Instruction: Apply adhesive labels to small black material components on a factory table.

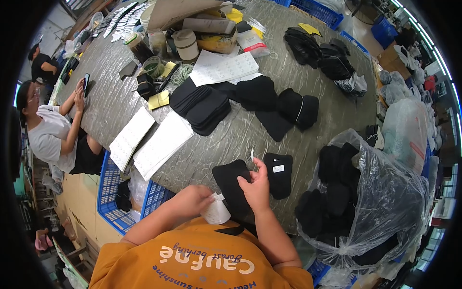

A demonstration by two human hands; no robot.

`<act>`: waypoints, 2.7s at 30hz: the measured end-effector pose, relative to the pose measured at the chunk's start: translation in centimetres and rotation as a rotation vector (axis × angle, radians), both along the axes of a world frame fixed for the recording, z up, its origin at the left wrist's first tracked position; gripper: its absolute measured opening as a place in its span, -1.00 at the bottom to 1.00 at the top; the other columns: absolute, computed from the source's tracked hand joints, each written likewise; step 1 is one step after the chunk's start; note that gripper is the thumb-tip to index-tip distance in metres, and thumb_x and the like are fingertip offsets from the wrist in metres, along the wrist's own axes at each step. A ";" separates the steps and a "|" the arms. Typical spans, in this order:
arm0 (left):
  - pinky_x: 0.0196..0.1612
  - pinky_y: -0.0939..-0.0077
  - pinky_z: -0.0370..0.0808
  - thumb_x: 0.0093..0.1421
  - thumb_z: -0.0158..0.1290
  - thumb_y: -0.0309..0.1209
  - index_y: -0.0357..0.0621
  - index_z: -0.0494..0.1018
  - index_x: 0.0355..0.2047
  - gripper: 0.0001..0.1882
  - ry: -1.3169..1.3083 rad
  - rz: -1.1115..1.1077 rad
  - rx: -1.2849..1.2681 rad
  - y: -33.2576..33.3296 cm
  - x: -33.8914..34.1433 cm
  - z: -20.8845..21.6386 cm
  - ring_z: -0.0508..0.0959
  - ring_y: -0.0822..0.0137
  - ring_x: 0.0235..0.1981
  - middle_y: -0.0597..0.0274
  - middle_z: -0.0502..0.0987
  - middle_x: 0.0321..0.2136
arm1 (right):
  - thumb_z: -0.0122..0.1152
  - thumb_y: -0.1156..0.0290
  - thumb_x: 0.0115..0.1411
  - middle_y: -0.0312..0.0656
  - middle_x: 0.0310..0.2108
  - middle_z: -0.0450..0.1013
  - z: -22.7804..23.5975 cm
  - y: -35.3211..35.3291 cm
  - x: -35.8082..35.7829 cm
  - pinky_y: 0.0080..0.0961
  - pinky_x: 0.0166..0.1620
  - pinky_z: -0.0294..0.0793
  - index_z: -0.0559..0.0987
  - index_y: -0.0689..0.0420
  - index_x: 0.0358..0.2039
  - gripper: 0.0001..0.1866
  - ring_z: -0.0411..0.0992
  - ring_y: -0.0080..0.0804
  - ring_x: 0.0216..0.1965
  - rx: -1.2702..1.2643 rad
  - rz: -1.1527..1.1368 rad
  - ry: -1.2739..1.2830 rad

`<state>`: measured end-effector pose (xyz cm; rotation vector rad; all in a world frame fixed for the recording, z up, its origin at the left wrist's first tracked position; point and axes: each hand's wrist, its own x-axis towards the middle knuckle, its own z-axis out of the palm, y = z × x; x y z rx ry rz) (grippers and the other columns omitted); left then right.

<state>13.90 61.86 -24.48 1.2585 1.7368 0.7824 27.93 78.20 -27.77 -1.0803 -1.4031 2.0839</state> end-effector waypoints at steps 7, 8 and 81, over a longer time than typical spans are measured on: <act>-0.02 0.26 0.38 0.07 0.07 -0.44 -0.32 0.47 -0.45 -0.85 0.277 -0.169 0.209 0.7 0.5 -1.2 0.42 0.05 -0.04 0.03 0.46 -0.07 | 0.14 0.72 0.01 -0.16 -0.36 0.48 -2.5 0.5 0.3 -0.64 -0.31 0.46 0.12 0.17 0.19 -0.29 0.45 -0.57 -0.37 0.097 0.014 -0.098; -0.02 0.26 0.38 0.07 0.07 -0.44 -0.32 0.47 -0.45 -0.85 0.274 -0.164 0.206 0.8 0.6 -1.3 0.42 0.05 -0.04 0.03 0.46 -0.07 | 0.14 0.72 0.01 -0.16 -0.36 0.48 -2.6 0.5 0.3 -0.64 -0.31 0.46 0.12 0.17 0.19 -0.29 0.45 -0.57 -0.37 0.095 0.019 -0.101; 0.11 0.14 0.26 0.10 -0.06 -0.39 -0.29 0.50 -0.38 -0.77 0.504 -0.315 0.181 1.7 1.4 -3.3 0.33 0.13 0.12 -0.02 0.37 0.09 | 0.23 0.60 0.09 -0.33 -0.53 0.44 -3.9 -2.9 1.5 -0.76 -0.48 0.32 0.50 0.27 -0.27 -0.83 0.30 -0.75 -0.56 0.465 -0.036 -0.285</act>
